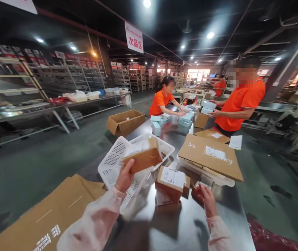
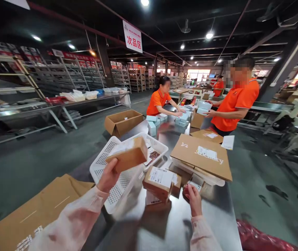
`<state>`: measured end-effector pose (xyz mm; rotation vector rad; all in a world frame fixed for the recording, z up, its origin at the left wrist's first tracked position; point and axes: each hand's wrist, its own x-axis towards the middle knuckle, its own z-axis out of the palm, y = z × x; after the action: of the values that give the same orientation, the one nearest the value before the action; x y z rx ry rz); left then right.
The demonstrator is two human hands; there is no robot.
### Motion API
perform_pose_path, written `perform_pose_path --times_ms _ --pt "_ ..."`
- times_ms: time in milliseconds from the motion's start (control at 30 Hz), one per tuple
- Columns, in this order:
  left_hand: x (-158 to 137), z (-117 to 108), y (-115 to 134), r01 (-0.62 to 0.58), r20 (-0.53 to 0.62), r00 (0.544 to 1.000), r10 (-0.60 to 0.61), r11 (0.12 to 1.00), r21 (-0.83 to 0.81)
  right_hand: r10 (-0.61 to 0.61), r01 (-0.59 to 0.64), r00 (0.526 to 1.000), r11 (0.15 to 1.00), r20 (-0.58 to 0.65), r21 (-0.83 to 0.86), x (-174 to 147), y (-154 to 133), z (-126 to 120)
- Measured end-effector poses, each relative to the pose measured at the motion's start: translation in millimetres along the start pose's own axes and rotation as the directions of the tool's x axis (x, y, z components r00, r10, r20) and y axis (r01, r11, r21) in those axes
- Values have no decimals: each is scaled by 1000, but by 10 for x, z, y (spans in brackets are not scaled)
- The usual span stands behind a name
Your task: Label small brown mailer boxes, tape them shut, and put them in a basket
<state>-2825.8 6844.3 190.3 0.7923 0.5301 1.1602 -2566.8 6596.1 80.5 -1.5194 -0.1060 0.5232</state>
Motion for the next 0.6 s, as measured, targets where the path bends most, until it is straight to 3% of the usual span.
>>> perform_pose_path --times_ms 100,167,200,233,267,333,367,533,600 --pt "132 -415 -127 -39 -307 952 20 998 -56 0 1 1000 998 20 -61 253 103 47" --pt "149 -756 -306 132 -460 885 -69 986 105 -12 16 999 993 35 -115 435 116 106" --pt "128 -922 -426 249 -474 875 -93 928 276 -34 43 998 987 59 -152 529 104 153" --pt "88 -1071 -560 344 -454 884 -111 813 470 -65 81 994 978 90 -191 625 80 212" --pt "34 -1197 -698 365 -385 915 -121 655 661 -97 123 988 966 124 -225 721 49 285" --pt "-87 -1363 -950 273 -231 961 -152 381 883 -153 205 968 940 200 -274 904 -22 458" --pt "-142 -1403 -1050 222 -180 970 -161 303 927 -172 236 957 930 232 -283 985 -56 550" --pt "-266 -1389 -1218 130 -107 986 -130 180 975 -206 295 918 925 338 -237 1141 -138 868" --pt "-304 -1378 -1195 76 -62 992 -110 128 989 -122 262 867 937 484 -232 1074 -138 890"
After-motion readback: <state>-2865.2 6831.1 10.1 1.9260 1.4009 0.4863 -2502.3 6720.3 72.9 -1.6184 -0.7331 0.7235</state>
